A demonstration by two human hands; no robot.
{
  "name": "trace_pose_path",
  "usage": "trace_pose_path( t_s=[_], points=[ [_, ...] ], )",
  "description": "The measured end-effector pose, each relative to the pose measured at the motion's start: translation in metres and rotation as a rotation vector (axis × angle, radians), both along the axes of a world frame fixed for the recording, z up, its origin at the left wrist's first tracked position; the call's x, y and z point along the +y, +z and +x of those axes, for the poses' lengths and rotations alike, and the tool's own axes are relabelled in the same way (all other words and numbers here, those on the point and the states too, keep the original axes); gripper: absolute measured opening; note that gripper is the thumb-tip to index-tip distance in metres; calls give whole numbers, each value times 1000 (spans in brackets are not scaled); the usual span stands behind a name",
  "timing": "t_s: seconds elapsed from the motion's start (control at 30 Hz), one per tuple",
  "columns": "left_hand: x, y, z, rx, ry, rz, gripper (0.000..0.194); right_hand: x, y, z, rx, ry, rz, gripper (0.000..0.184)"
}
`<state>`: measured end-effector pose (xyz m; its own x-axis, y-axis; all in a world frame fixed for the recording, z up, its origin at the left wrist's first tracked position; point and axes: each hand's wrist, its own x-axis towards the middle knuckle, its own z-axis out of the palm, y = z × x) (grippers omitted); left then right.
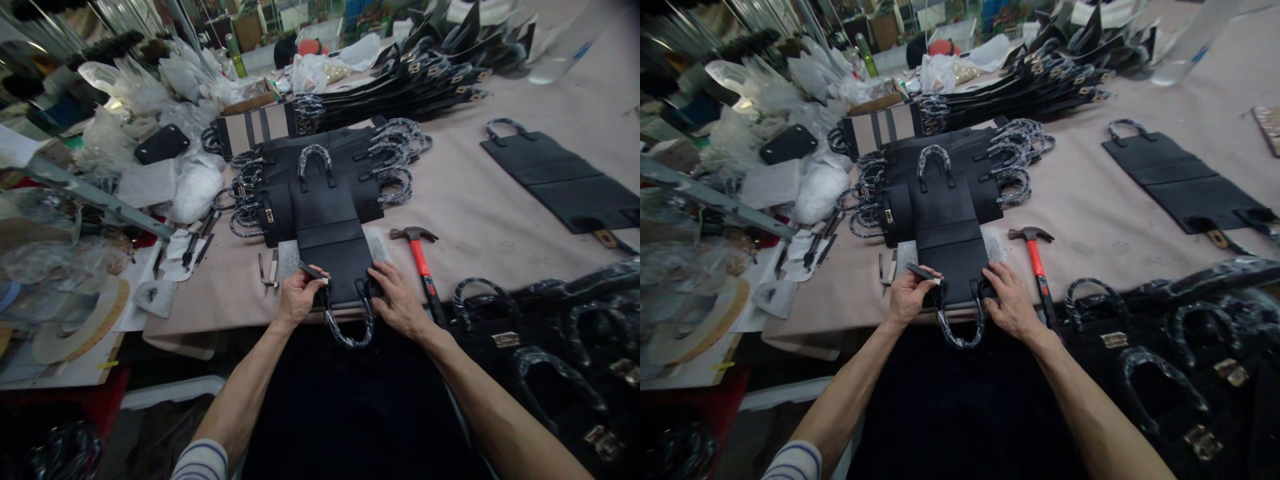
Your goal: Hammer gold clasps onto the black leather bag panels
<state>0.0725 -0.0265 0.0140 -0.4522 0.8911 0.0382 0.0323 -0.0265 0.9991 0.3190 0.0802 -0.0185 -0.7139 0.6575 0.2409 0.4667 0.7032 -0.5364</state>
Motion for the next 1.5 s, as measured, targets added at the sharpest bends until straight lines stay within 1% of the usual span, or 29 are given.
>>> trace_pose_path(
  t_s=[0.17, 0.37, 0.5, 0.6, 0.9, 1.1, 1.3, 1.5],
  points=[
    [4, -13, 8, 90, 22, -20, 17, -1, 3, 0, -1, -3, 2, 61],
    [-1, -16, 10, 58, 63, 0, 16, -1, 5, 0, -9, -3, -17, 61],
    [-1, -16, 12, 37, 42, -16, 17, -2, 7, 0, -21, -5, -37, 65],
    [1, -16, 13, 63, 32, -30, 17, -2, 9, -1, -35, -10, -50, 66],
    [4, -8, 15, 203, 51, -45, 12, -3, 12, -2, -62, -22, -43, 65],
    [5, -9, 17, 263, 23, -35, 10, -3, 12, -3, -50, -24, -32, 66],
    [8, -8, 25, 365, 7, 15, 14, -3, 11, -2, -53, -23, -31, 69],
    [12, -3, 25, 318, 8, 0, 14, -3, 10, 0, -52, -10, -49, 70]
  ],
)
